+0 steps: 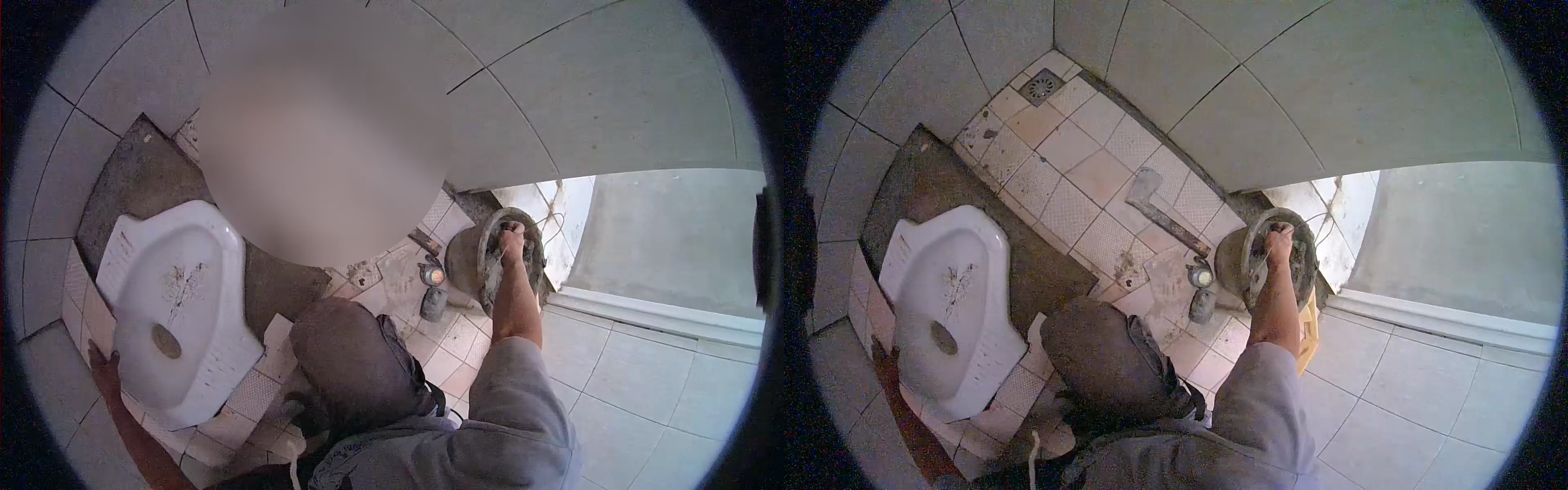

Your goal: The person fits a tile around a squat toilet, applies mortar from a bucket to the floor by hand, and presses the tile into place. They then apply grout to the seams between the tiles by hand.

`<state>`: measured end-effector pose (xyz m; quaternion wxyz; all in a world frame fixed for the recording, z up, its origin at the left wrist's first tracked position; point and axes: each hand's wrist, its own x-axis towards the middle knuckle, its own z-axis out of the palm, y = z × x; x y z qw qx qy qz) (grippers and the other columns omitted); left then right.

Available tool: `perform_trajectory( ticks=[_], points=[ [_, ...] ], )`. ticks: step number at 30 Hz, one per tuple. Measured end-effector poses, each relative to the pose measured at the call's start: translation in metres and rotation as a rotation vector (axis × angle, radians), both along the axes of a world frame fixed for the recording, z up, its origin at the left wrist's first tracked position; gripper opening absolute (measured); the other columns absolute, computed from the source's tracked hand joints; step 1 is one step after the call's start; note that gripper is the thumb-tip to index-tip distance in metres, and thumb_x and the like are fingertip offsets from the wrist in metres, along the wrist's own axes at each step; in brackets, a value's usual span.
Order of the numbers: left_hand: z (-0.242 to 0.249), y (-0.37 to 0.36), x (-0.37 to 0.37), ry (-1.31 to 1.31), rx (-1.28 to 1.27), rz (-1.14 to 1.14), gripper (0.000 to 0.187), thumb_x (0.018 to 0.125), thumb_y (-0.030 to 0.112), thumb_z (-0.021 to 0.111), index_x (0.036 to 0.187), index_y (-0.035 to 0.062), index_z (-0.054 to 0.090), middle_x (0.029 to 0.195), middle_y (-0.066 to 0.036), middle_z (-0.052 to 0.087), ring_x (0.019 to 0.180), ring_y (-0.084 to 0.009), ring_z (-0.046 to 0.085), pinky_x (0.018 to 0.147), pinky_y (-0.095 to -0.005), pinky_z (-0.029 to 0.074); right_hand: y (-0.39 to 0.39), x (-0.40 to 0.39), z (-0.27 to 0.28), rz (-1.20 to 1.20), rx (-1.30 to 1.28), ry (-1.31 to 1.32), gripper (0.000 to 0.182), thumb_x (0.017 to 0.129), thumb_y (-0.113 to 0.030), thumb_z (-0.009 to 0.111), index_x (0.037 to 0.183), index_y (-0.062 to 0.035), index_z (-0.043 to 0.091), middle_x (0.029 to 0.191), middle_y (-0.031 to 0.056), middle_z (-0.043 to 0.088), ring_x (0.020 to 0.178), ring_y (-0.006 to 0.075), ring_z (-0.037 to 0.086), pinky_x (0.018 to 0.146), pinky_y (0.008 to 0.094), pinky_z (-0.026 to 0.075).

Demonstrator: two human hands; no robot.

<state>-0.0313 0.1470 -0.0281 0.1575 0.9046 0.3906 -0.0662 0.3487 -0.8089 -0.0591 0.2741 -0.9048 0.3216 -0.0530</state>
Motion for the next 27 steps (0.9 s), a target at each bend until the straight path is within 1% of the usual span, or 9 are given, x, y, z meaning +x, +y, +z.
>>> perform_trajectory(
  ticks=[9, 14, 18, 20, 22, 23, 25, 26, 27],
  points=[
    [-0.008, 0.009, -0.005, 0.167, 0.137, -0.046, 0.075, 0.082, 0.015, 0.062, 0.146, 0.0065, 0.024, 0.148, -0.021, 0.026, 0.140, -0.0326, 0.020, 0.112, -0.0383, 0.017, 0.009, 0.001, -0.004, 0.093, -0.111, -0.020, 0.021, 0.079, -0.014, 0.059, 0.095, -0.0015, 0.056, 0.091, 0.0191, 0.063, 0.086, 0.0334, 0.061, 0.078, 0.0391, 0.047],
    [-0.004, 0.006, -0.003, 0.051, 0.085, -0.069, 0.075, 0.082, 0.020, 0.064, 0.145, 0.0072, 0.025, 0.148, -0.020, 0.029, 0.140, -0.0331, 0.020, 0.112, -0.0385, 0.018, -0.024, -0.009, 0.001, -0.024, -0.008, -0.152, 0.019, 0.082, -0.011, 0.061, 0.097, -0.0002, 0.059, 0.081, 0.0064, 0.061, 0.072, 0.0160, 0.058, 0.062, 0.0284, 0.047],
    [-0.005, 0.008, -0.004, 0.112, 0.114, -0.056, 0.075, 0.083, 0.023, 0.064, 0.145, 0.0062, 0.026, 0.148, -0.016, 0.031, 0.139, -0.0312, 0.022, 0.112, -0.0377, 0.018, -0.047, -0.015, 0.008, -0.103, 0.209, -0.151, 0.019, 0.081, -0.012, 0.063, 0.095, 0.0010, 0.059, 0.081, 0.0052, 0.060, 0.071, 0.0157, 0.057, 0.062, 0.0278, 0.046],
    [0.002, 0.002, 0.002, 0.159, 0.176, -0.074, 0.073, 0.083, 0.025, 0.064, 0.143, 0.0018, 0.030, 0.147, -0.015, 0.033, 0.138, -0.0306, 0.025, 0.112, -0.0371, 0.019, -0.082, -0.014, 0.001, 0.094, 0.213, 0.001, 0.023, 0.086, -0.018, 0.059, 0.099, 0.0001, 0.058, 0.080, 0.0091, 0.062, 0.069, 0.0242, 0.061, 0.060, 0.0348, 0.048],
    [0.000, -0.002, 0.004, 0.069, 0.053, -0.021, 0.070, 0.083, 0.025, 0.065, 0.140, -0.0014, 0.033, 0.146, -0.017, 0.034, 0.136, -0.0307, 0.030, 0.112, -0.0367, 0.022, -0.109, -0.031, 0.001, 0.425, -0.589, 0.110, 0.029, 0.090, -0.026, 0.051, 0.105, -0.0022, 0.058, 0.087, 0.0145, 0.065, 0.079, 0.0335, 0.064, 0.064, 0.0440, 0.049],
    [0.014, -0.023, 0.015, 0.129, 0.158, -0.033, 0.066, 0.084, 0.024, 0.063, 0.138, -0.0020, 0.036, 0.145, -0.018, 0.035, 0.135, -0.0300, 0.031, 0.112, -0.0367, 0.021, -0.079, -0.037, 0.028, 0.290, -0.773, 0.447, 0.039, 0.092, -0.035, 0.044, 0.112, -0.0043, 0.057, 0.101, 0.0162, 0.065, 0.096, 0.0364, 0.061, 0.073, 0.0490, 0.049],
    [0.028, -0.047, 0.030, -0.035, -0.044, 0.109, 0.072, 0.084, 0.031, 0.063, 0.140, -0.0023, 0.032, 0.146, -0.020, 0.032, 0.134, -0.0328, 0.032, 0.111, -0.0377, 0.025, -0.058, -0.035, 0.069, 0.349, -0.748, 0.630, 0.046, 0.090, -0.039, 0.044, 0.116, -0.0018, 0.056, 0.105, 0.0206, 0.063, 0.101, 0.0356, 0.059, 0.085, 0.0424, 0.047],
    [-0.010, -0.024, 0.003, -0.023, 0.102, 0.000, 0.079, 0.081, 0.035, 0.067, 0.141, -0.0016, 0.030, 0.144, -0.021, 0.033, 0.132, -0.0352, 0.034, 0.109, -0.0398, 0.028, 0.080, 0.019, 0.066, 0.520, -0.713, 0.584, 0.046, 0.090, -0.039, 0.044, 0.116, -0.0018, 0.056, 0.105, 0.0206, 0.063, 0.101, 0.0356, 0.059, 0.085, 0.0424, 0.047],
    [0.021, -0.049, 0.027, 0.121, 0.139, 0.074, 0.083, 0.077, 0.037, 0.070, 0.140, -0.0014, 0.030, 0.143, -0.022, 0.035, 0.133, -0.0351, 0.032, 0.109, -0.0412, 0.028, 0.122, 0.036, 0.085, 0.568, -0.683, 0.412, 0.046, 0.090, -0.037, 0.045, 0.117, -0.0010, 0.055, 0.107, 0.0207, 0.062, 0.102, 0.0353, 0.058, 0.086, 0.0421, 0.046]
  ],
)
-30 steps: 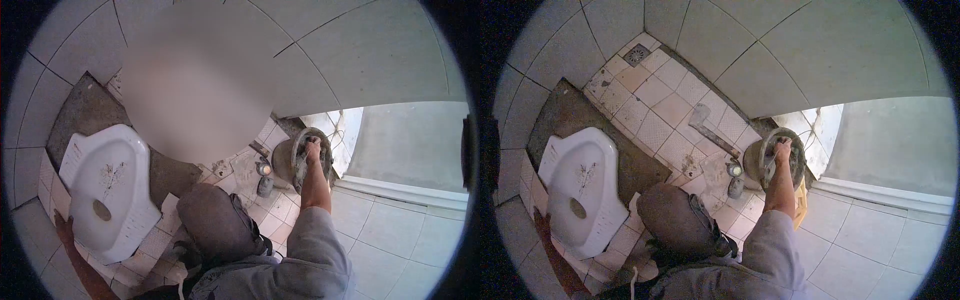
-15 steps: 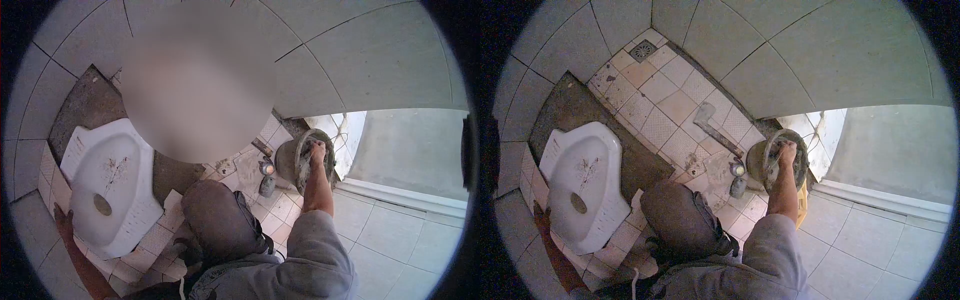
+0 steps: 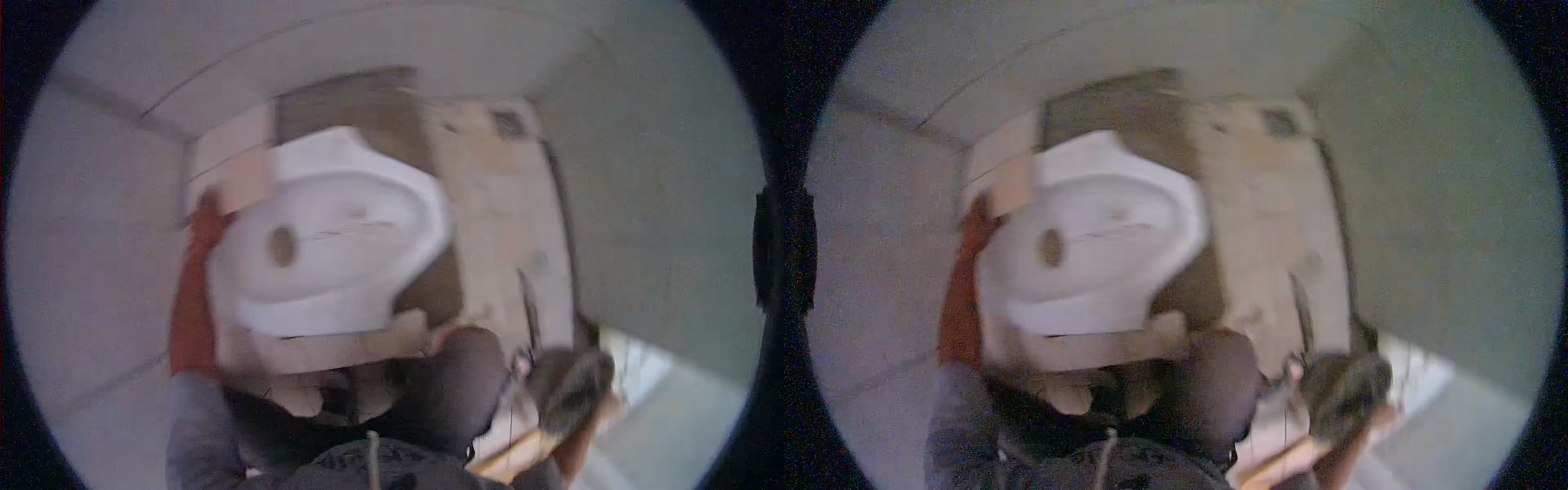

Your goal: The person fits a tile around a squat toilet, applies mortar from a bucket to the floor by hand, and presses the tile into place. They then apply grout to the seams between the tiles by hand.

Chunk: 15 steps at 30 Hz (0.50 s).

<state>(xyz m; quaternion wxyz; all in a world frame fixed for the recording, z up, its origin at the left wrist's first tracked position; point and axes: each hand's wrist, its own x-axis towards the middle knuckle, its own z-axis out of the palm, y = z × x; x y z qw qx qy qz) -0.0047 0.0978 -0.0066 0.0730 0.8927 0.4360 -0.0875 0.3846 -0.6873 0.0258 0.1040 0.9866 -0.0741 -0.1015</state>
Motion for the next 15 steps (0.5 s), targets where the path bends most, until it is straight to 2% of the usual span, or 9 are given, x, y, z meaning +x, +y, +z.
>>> perform_trajectory(
  ticks=[2, 5, 6, 8, 10, 12, 13, 14, 15],
  points=[
    [0.010, -0.016, 0.006, 0.067, 0.086, 0.061, 0.086, 0.076, 0.038, 0.071, 0.144, 0.0087, 0.028, 0.144, -0.022, 0.031, 0.135, -0.0358, 0.029, 0.106, -0.0566, 0.027, -0.051, -0.031, 0.046, 0.036, 0.161, -0.246, 0.046, 0.090, -0.034, 0.046, 0.119, 0.0006, 0.053, 0.109, 0.0210, 0.060, 0.103, 0.0347, 0.057, 0.087, 0.0413, 0.046],
    [0.029, -0.029, 0.016, 0.060, 0.039, 0.164, 0.086, 0.075, 0.038, 0.071, 0.145, 0.0141, 0.026, 0.146, -0.021, 0.028, 0.135, -0.0364, 0.028, 0.104, -0.0618, 0.026, -0.169, -0.009, 0.076, -0.119, 0.307, -0.686, 0.047, 0.089, -0.030, 0.048, 0.123, 0.0031, 0.050, 0.113, 0.0215, 0.058, 0.106, 0.0339, 0.056, 0.089, 0.0401, 0.045],
    [0.024, -0.026, 0.015, 0.038, 0.038, 0.170, 0.087, 0.075, 0.038, 0.071, 0.145, 0.0158, 0.025, 0.147, -0.021, 0.027, 0.136, -0.0363, 0.027, 0.105, -0.0616, 0.023, -0.163, -0.002, 0.084, -0.178, 0.341, -0.837, 0.047, 0.089, -0.028, 0.048, 0.124, 0.0039, 0.049, 0.114, 0.0216, 0.057, 0.106, 0.0336, 0.055, 0.090, 0.0398, 0.045],
    [0.018, -0.026, 0.012, 0.011, 0.036, 0.199, 0.088, 0.074, 0.039, 0.071, 0.146, 0.0174, 0.024, 0.148, -0.021, 0.027, 0.137, -0.0362, 0.026, 0.107, -0.0613, 0.020, -0.066, 0.011, 0.115, 0.041, 0.800, -0.775, 0.044, 0.091, -0.020, 0.047, 0.128, 0.0024, 0.046, 0.119, 0.0196, 0.052, 0.110, 0.0291, 0.052, 0.094, 0.0388, 0.043],
    [0.021, -0.029, 0.015, 0.035, 0.072, 0.185, 0.088, 0.075, 0.040, 0.070, 0.146, 0.0196, 0.024, 0.148, -0.020, 0.026, 0.137, -0.0356, 0.026, 0.107, -0.0611, 0.020, 0.064, 0.010, 0.143, 0.115, 1.261, -0.535, 0.036, 0.090, -0.015, 0.046, 0.121, 0.0016, 0.053, 0.125, 0.0143, 0.053, 0.109, 0.0320, 0.055, 0.088, 0.0408, 0.047],
    [0.021, -0.032, 0.013, 0.006, 0.066, 0.198, 0.087, 0.075, 0.040, 0.070, 0.146, 0.0203, 0.023, 0.148, -0.020, 0.026, 0.137, -0.0354, 0.025, 0.107, -0.0613, 0.020, 0.173, 0.012, 0.143, 0.164, 1.547, -0.217, 0.038, 0.082, -0.004, 0.052, 0.119, 0.0040, 0.052, 0.129, 0.0153, 0.048, 0.110, 0.0267, 0.053, 0.094, 0.0349, 0.043],
    [0.022, -0.032, 0.012, -0.015, 0.061, 0.191, 0.087, 0.075, 0.040, 0.070, 0.146, 0.0210, 0.023, 0.149, -0.019, 0.025, 0.137, -0.0351, 0.024, 0.107, -0.0614, 0.020, 0.223, 0.010, 0.133, 0.430, 1.406, -0.129, 0.039, 0.079, -0.002, 0.054, 0.118, 0.0045, 0.052, 0.127, 0.0152, 0.050, 0.107, 0.0248, 0.055, 0.092, 0.0337, 0.044],
    [0.024, -0.032, 0.012, -0.026, 0.065, 0.206, 0.087, 0.075, 0.040, 0.070, 0.146, 0.0210, 0.023, 0.149, -0.019, 0.025, 0.137, -0.0351, 0.024, 0.107, -0.0614, 0.020, 0.288, -0.008, 0.140, 0.524, 1.408, 0.006, 0.039, 0.080, -0.001, 0.054, 0.118, 0.0049, 0.051, 0.123, 0.0151, 0.052, 0.105, 0.0234, 0.055, 0.092, 0.0330, 0.044],
    [0.026, -0.032, 0.012, -0.007, 0.054, 0.205, 0.087, 0.076, 0.040, 0.069, 0.146, 0.0205, 0.023, 0.149, -0.019, 0.024, 0.138, -0.0352, 0.024, 0.107, -0.0623, 0.018, 0.349, -0.027, 0.140, 0.484, 1.501, 0.149, 0.039, 0.081, -0.001, 0.053, 0.120, 0.0044, 0.051, 0.119, 0.0148, 0.055, 0.107, 0.0226, 0.055, 0.092, 0.0330, 0.043]
  ],
)
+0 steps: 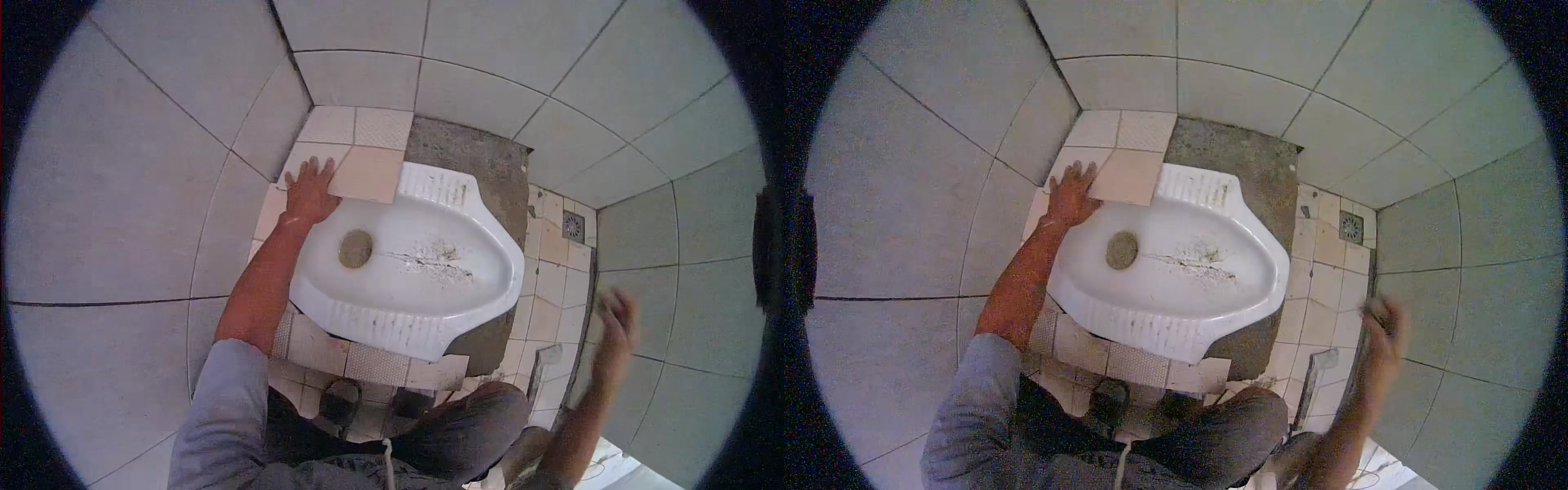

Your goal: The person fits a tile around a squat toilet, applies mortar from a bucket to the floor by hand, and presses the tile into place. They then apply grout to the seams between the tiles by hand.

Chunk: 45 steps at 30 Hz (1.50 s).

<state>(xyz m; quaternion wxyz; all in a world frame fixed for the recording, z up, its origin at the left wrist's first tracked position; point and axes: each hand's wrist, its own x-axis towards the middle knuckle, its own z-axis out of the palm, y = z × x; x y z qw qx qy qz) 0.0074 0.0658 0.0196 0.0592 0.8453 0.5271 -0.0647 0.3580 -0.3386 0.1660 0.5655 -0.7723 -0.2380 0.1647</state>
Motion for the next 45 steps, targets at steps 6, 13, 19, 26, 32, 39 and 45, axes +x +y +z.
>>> perform_trajectory(
  ticks=[6, 13, 19, 26, 32, 39, 45],
  points=[
    [0.001, -0.006, -0.003, -0.070, 0.053, -0.015, 0.079, 0.075, 0.033, 0.070, 0.142, 0.0136, 0.032, 0.144, -0.021, 0.031, 0.135, -0.0364, 0.028, 0.107, -0.0648, 0.013, 0.247, -0.076, -0.055, 0.829, -0.128, -0.276, 0.032, 0.083, 0.002, 0.046, 0.113, -0.0047, 0.054, 0.101, 0.0134, 0.063, 0.099, 0.0264, 0.060, 0.089, 0.0365, 0.046],
    [-0.002, -0.003, -0.001, 0.006, 0.077, -0.040, 0.082, 0.075, 0.031, 0.068, 0.144, 0.0107, 0.028, 0.144, -0.024, 0.029, 0.134, -0.0388, 0.028, 0.106, -0.0657, 0.010, 0.371, -0.100, -0.112, 0.960, -0.247, -0.587, 0.023, 0.088, -0.009, 0.050, 0.111, -0.0070, 0.055, 0.101, 0.0151, 0.064, 0.101, 0.0331, 0.057, 0.089, 0.0416, 0.045],
    [-0.005, -0.004, -0.002, -0.055, 0.119, -0.038, 0.079, 0.074, 0.027, 0.068, 0.141, 0.0074, 0.032, 0.141, -0.026, 0.032, 0.133, -0.0410, 0.029, 0.107, -0.0645, 0.009, 0.387, -0.101, -0.126, 1.008, -0.182, -0.740, 0.029, 0.073, 0.000, 0.051, 0.101, -0.0078, 0.054, 0.087, 0.0162, 0.065, 0.091, 0.0367, 0.059, 0.077, 0.0455, 0.048],
    [-0.005, -0.006, -0.003, -0.111, 0.129, -0.049, 0.071, 0.076, 0.020, 0.062, 0.139, 0.0037, 0.035, 0.140, -0.029, 0.033, 0.131, -0.0430, 0.032, 0.108, -0.0637, 0.007, 0.389, -0.110, -0.127, 1.036, -0.228, -0.836, 0.025, 0.071, -0.003, 0.053, 0.096, -0.0080, 0.053, 0.084, 0.0134, 0.064, 0.088, 0.0371, 0.058, 0.076, 0.0475, 0.047],
    [-0.005, -0.004, -0.003, -0.100, 0.129, -0.038, 0.078, 0.073, 0.025, 0.067, 0.140, 0.0055, 0.033, 0.140, -0.028, 0.032, 0.132, -0.0428, 0.030, 0.107, -0.0637, 0.009, 0.378, -0.099, -0.120, 1.048, -0.367, -1.116, 0.030, 0.071, 0.005, 0.047, 0.097, -0.0072, 0.055, 0.091, 0.0172, 0.063, 0.091, 0.0369, 0.058, 0.078, 0.0464, 0.047],
    [-0.006, -0.006, -0.004, -0.140, 0.137, -0.044, 0.073, 0.074, 0.022, 0.065, 0.139, 0.0041, 0.035, 0.139, -0.028, 0.034, 0.131, -0.0427, 0.031, 0.108, -0.0642, 0.007, 0.368, -0.085, -0.123, 0.866, -0.323, -1.026, 0.024, 0.077, 0.000, 0.048, 0.099, -0.0067, 0.055, 0.095, 0.0173, 0.063, 0.096, 0.0371, 0.056, 0.084, 0.0463, 0.046],
    [-0.006, -0.005, -0.005, -0.145, 0.140, -0.039, 0.073, 0.075, 0.023, 0.065, 0.139, 0.0044, 0.036, 0.139, -0.028, 0.034, 0.131, -0.0425, 0.030, 0.107, -0.0649, 0.007, 0.375, -0.104, -0.124, 0.935, -0.281, -0.862, 0.042, 0.069, -0.002, 0.056, 0.109, -0.0113, 0.055, 0.098, 0.0165, 0.062, 0.098, 0.0363, 0.056, 0.085, 0.0476, 0.045]
  ],
)
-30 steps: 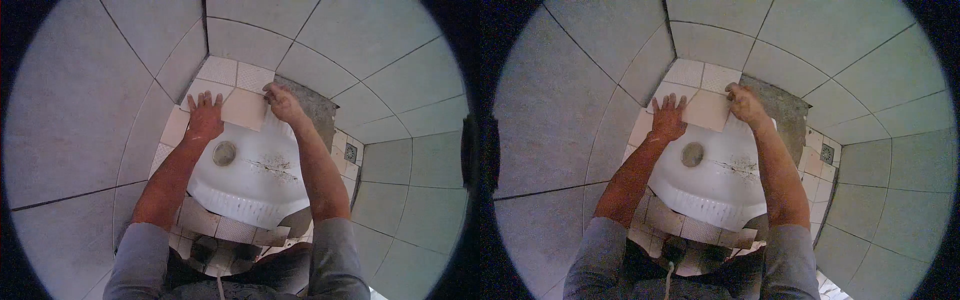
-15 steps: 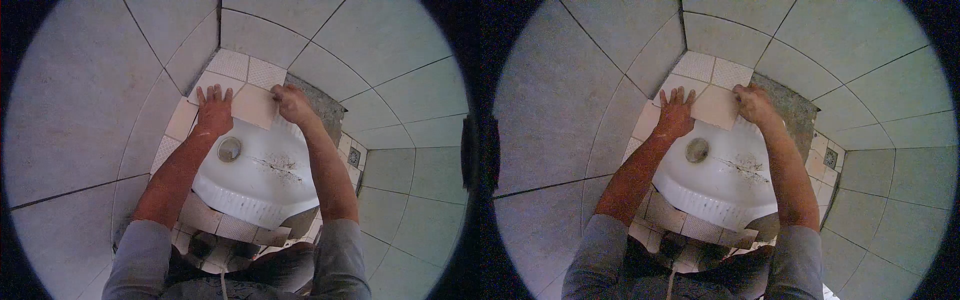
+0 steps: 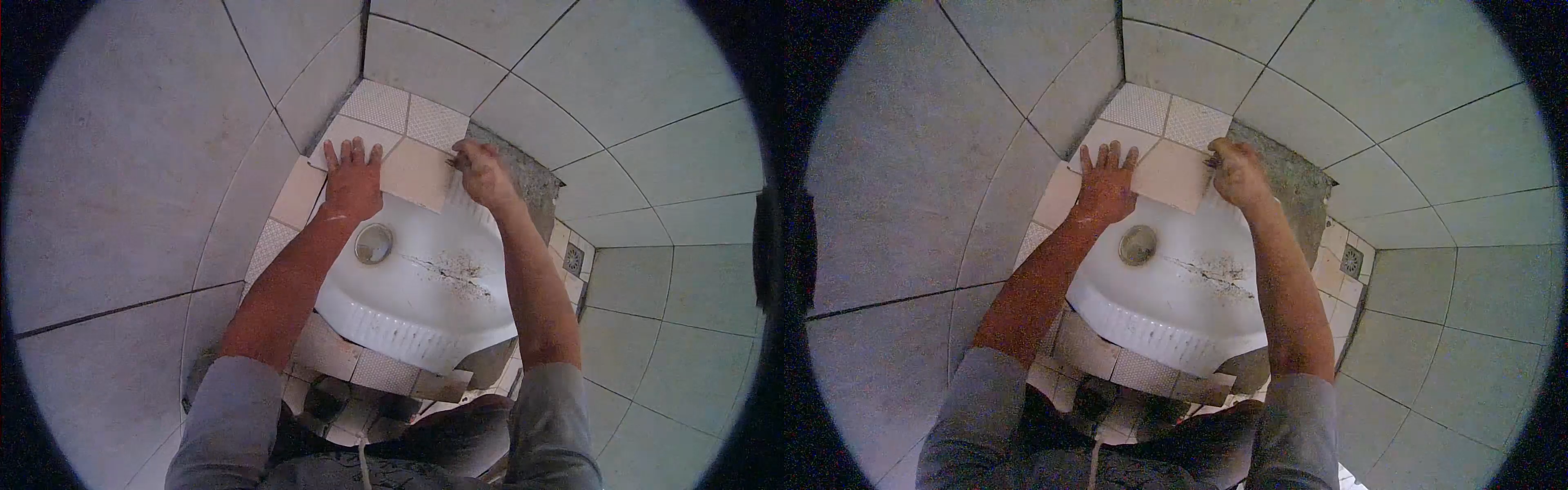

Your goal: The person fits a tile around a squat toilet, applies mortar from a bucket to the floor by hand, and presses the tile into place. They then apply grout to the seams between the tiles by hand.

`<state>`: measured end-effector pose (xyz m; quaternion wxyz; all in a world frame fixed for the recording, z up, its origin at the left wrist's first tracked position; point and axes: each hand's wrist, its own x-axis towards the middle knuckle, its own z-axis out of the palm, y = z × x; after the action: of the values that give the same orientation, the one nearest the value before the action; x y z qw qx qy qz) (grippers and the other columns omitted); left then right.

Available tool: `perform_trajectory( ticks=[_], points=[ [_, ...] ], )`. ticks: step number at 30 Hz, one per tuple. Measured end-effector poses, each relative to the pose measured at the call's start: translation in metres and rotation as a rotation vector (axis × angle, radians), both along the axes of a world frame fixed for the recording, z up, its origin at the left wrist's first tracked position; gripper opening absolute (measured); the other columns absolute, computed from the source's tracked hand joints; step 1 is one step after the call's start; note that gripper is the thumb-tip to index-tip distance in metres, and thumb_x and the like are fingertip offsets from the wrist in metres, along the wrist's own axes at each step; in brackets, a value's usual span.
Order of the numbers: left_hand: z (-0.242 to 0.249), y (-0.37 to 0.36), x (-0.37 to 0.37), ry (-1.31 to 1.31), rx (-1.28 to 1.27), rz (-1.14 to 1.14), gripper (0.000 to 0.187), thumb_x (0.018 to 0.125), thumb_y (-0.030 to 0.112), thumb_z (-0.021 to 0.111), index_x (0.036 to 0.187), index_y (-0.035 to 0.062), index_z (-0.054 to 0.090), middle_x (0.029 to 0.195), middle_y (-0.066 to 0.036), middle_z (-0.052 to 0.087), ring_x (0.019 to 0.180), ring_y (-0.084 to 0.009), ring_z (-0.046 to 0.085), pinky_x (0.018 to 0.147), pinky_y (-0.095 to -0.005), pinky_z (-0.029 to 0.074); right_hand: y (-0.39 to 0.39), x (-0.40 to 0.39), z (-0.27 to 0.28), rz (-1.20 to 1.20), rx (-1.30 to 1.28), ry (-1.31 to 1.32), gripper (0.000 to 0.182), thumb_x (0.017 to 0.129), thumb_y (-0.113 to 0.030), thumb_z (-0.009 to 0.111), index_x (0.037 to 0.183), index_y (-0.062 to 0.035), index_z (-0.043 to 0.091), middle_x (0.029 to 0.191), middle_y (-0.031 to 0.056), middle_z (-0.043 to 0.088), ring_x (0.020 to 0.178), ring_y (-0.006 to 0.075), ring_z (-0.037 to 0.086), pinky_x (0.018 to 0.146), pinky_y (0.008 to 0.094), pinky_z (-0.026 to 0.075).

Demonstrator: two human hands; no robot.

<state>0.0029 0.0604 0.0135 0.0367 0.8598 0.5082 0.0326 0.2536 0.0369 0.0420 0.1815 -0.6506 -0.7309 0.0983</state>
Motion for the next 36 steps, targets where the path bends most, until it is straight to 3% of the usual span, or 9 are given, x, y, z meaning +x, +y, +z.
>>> perform_trajectory(
  ticks=[2, 9, 11, 14, 17, 23, 29, 31, 36],
  points=[
    [-0.002, 0.000, 0.000, 0.021, -0.005, 0.003, 0.076, 0.075, 0.026, 0.066, 0.140, 0.0052, 0.034, 0.140, -0.027, 0.033, 0.132, -0.0425, 0.029, 0.107, -0.0650, 0.007, 0.004, -0.005, 0.001, -0.015, -0.090, -0.002, 0.023, 0.083, -0.007, 0.052, 0.106, -0.0084, 0.056, 0.098, 0.0138, 0.065, 0.100, 0.0342, 0.056, 0.087, 0.0437, 0.045],
    [0.001, 0.000, 0.001, 0.066, -0.017, 0.012, 0.077, 0.075, 0.029, 0.066, 0.141, 0.0055, 0.033, 0.142, -0.026, 0.031, 0.133, -0.0415, 0.029, 0.108, -0.0643, 0.007, 0.002, 0.001, 0.012, -0.008, -0.104, -0.409, 0.038, 0.071, -0.002, 0.055, 0.108, -0.0100, 0.055, 0.092, 0.0196, 0.062, 0.095, 0.0386, 0.058, 0.085, 0.0484, 0.045],
    [0.000, 0.000, 0.001, 0.066, -0.015, 0.009, 0.078, 0.075, 0.029, 0.066, 0.141, 0.0057, 0.032, 0.143, -0.026, 0.031, 0.133, -0.0413, 0.029, 0.108, -0.0641, 0.007, -0.001, 0.010, 0.012, 0.003, -0.003, -0.157, 0.038, 0.072, -0.002, 0.054, 0.109, -0.0095, 0.056, 0.096, 0.0200, 0.063, 0.095, 0.0400, 0.057, 0.085, 0.0490, 0.045],
    [-0.004, 0.000, 0.000, 0.057, -0.001, 0.022, 0.079, 0.075, 0.030, 0.066, 0.142, 0.0063, 0.031, 0.143, -0.026, 0.030, 0.134, -0.0409, 0.027, 0.108, -0.0640, 0.007, -0.005, 0.006, 0.014, -0.136, -0.046, -0.116, 0.031, 0.079, -0.005, 0.049, 0.109, -0.0069, 0.056, 0.092, 0.0220, 0.063, 0.092, 0.0397, 0.059, 0.083, 0.0471, 0.046],
    [0.000, 0.001, -0.004, -0.046, 0.005, -0.008, 0.077, 0.072, 0.023, 0.067, 0.139, 0.0036, 0.035, 0.139, -0.028, 0.034, 0.132, -0.0414, 0.030, 0.108, -0.0641, 0.007, -0.003, 0.000, 0.006, -0.104, 0.010, 0.072, 0.034, 0.075, -0.003, 0.052, 0.108, -0.0086, 0.056, 0.098, 0.0180, 0.065, 0.093, 0.0405, 0.058, 0.084, 0.0488, 0.046],
    [0.026, 0.018, -0.019, -0.054, -0.276, -0.039, 0.081, 0.074, 0.025, 0.067, 0.144, 0.0126, 0.027, 0.145, -0.022, 0.030, 0.136, -0.0346, 0.026, 0.106, -0.0660, 0.007, 0.005, -0.030, 0.010, -0.082, -0.004, 0.338, 0.031, 0.079, -0.005, 0.048, 0.110, -0.0057, 0.054, 0.095, 0.0151, 0.067, 0.090, 0.0346, 0.063, 0.081, 0.0421, 0.049],
    [0.001, 0.053, -0.054, -0.412, -0.461, -0.030, 0.069, 0.076, 0.011, 0.056, 0.141, 0.0099, 0.034, 0.137, -0.019, 0.045, 0.126, -0.0319, 0.044, 0.110, -0.0442, 0.026, -0.005, -0.067, 0.023, -0.138, -0.114, 0.551, 0.032, 0.079, -0.005, 0.047, 0.110, -0.0047, 0.054, 0.093, 0.0146, 0.068, 0.090, 0.0278, 0.065, 0.081, 0.0359, 0.049],
    [-0.004, 0.053, -0.064, -0.854, -0.483, 0.045, 0.059, 0.077, 0.004, 0.048, 0.136, 0.0075, 0.042, 0.126, -0.021, 0.054, 0.116, -0.0358, 0.052, 0.103, -0.0362, 0.037, -0.008, -0.078, 0.020, -0.117, -0.111, 0.557, 0.032, 0.079, -0.004, 0.046, 0.110, -0.0046, 0.054, 0.093, 0.0154, 0.068, 0.090, 0.0280, 0.065, 0.082, 0.0357, 0.049],
    [0.012, 0.038, -0.077, -0.634, -0.307, 0.142, 0.049, 0.081, 0.003, 0.046, 0.130, 0.0071, 0.050, 0.118, -0.021, 0.059, 0.111, -0.0361, 0.055, 0.098, -0.0394, 0.042, -0.014, -0.117, 0.021, -0.042, -0.100, 0.587, 0.032, 0.080, -0.004, 0.046, 0.111, -0.0045, 0.053, 0.096, 0.0166, 0.067, 0.091, 0.0300, 0.065, 0.084, 0.0368, 0.049]
  ],
)
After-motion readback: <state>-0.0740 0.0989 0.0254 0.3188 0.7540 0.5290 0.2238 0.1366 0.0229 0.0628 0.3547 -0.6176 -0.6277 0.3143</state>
